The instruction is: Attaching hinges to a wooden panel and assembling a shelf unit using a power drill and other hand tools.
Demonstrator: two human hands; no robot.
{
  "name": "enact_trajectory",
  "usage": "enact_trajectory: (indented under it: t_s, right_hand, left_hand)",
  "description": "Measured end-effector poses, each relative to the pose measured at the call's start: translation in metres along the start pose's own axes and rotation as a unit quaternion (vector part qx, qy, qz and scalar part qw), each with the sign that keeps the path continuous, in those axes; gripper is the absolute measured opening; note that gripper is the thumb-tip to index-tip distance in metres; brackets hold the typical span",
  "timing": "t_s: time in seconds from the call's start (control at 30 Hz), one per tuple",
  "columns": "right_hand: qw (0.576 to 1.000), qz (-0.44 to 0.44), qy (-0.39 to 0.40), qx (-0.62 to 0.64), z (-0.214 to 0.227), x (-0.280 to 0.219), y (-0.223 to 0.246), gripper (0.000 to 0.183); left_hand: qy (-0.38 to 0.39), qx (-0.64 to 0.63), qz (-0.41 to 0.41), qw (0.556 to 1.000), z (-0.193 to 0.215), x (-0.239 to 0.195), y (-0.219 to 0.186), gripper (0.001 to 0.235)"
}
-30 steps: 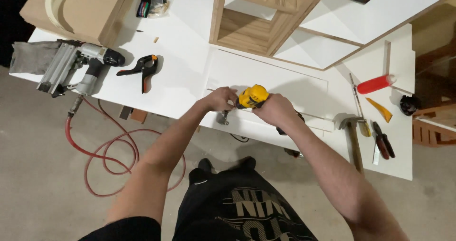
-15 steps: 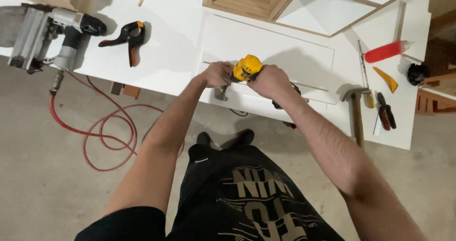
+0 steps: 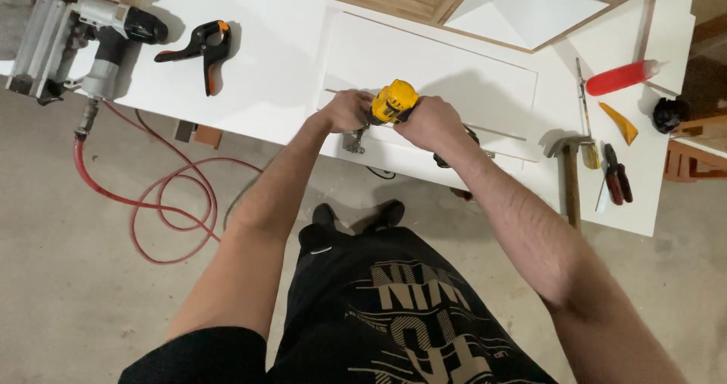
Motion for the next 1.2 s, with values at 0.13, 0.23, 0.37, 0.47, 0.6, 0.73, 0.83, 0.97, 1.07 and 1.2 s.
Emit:
enact_trajectory:
  t_s: [0.13,0.23,0.37,0.47,0.6,0.73,0.83,0.97,1.07,1.2]
  right_hand:
    - [1.000,0.004,0.006,-0.003,-0.003,0.003,-0.003,0.045]
    - [1.000,0.009,0.006,-0.003,-0.005,0.006,-0.005,0.044]
    - [1.000,0.009,0.017,-0.007,-0.001,0.002,0.000,0.046]
    - [1.000,0.006,0.009,0.003,0.000,0.000,0.000,0.046]
    - [1.000,0.010,0.015,0.002,-0.002,0.004,-0.002,0.046]
    - [1.000,0.007,0.022,-0.003,-0.001,0.003,0.001,0.046]
    - [1.000,0.000,0.025,0.006,-0.002,0.005,0.000,0.045]
    - [0.999,-0.010,0.035,0.039,-0.006,0.011,-0.005,0.042]
    - [0.998,-0.010,0.049,0.038,-0.009,0.019,-0.009,0.044]
    - [0.998,-0.016,0.039,0.049,-0.008,0.015,-0.010,0.037]
  left_hand:
    - [-0.013,0.001,0.004,1.000,-0.005,0.005,0.007,0.028]
    - [-0.011,0.026,-0.006,1.000,0.005,-0.003,-0.004,0.029]
    - [0.009,0.025,0.004,1.000,0.001,-0.001,-0.002,0.030]
    - [0.019,0.022,0.012,0.999,0.000,-0.001,-0.002,0.034]
    - [0.021,0.009,0.035,0.999,0.003,-0.003,-0.003,0.033]
    - [0.018,0.029,0.021,0.999,0.000,0.001,-0.001,0.037]
    - [0.017,-0.008,0.038,0.999,0.008,-0.005,-0.005,0.040]
    - [0.023,-0.101,0.082,0.991,0.018,-0.016,-0.014,0.055]
    - [0.031,-0.097,0.061,0.993,0.034,-0.025,-0.021,0.060]
    - [0.038,-0.112,0.060,0.991,0.043,-0.039,-0.036,0.063]
Point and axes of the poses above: each hand's wrist, its own x-axis towards the middle knuckle, its own z-axis out of the back of the hand, y = z × x, the point moved 5 cm from there along x, towards the middle knuckle, and after that the axes turned 13 degrees about z, right-handed, at the moved point
